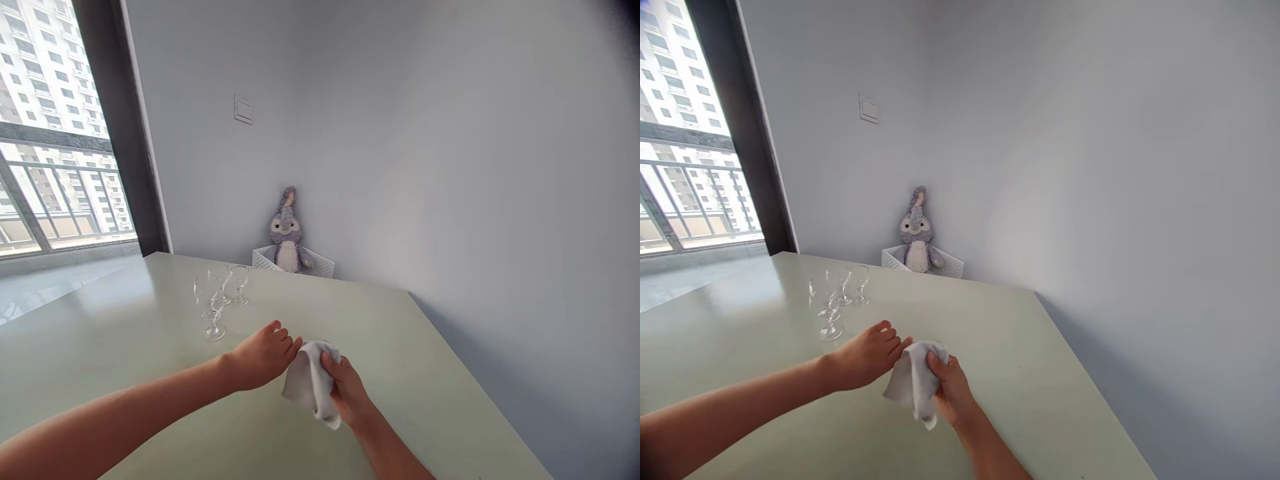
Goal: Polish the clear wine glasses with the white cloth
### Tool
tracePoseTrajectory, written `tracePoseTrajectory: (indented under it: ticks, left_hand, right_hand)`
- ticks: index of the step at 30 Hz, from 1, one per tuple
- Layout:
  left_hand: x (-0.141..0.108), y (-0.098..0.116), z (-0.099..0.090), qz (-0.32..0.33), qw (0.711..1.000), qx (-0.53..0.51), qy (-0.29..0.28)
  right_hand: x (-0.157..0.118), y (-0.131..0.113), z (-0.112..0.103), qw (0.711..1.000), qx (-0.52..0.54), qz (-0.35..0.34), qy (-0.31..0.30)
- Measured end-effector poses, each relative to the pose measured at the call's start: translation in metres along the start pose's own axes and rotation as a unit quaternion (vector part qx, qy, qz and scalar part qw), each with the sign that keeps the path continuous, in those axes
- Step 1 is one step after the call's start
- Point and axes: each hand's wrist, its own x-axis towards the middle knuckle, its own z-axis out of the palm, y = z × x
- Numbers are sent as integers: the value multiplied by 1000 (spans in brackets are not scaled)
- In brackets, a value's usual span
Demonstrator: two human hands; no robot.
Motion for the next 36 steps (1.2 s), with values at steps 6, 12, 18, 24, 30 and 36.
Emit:
tracePoseTrajectory:
  ticks: [6, 12, 18, 24, 30, 36]
  left_hand:
    - [6, -8, -10, 11, 997, -77, -15]
    - [4, -37, -29, -99, 837, -498, -203]
    - [-14, -32, 12, -96, 586, -739, -319]
    - [0, -29, 48, -176, 604, -766, -135]
    - [16, -27, 70, -411, 724, -549, 67]
    - [8, 13, 77, -230, 928, -272, 111]
  right_hand:
    - [-4, 4, 3, 999, -4, -1, -37]
    - [-23, -10, 20, 884, -392, -212, -143]
    - [-23, -14, 16, 643, -639, -386, -170]
    - [-3, -20, -26, 548, -645, -529, 70]
    - [-14, -37, -38, 513, -625, -563, 170]
    - [-13, -15, -2, 474, -696, -535, 68]
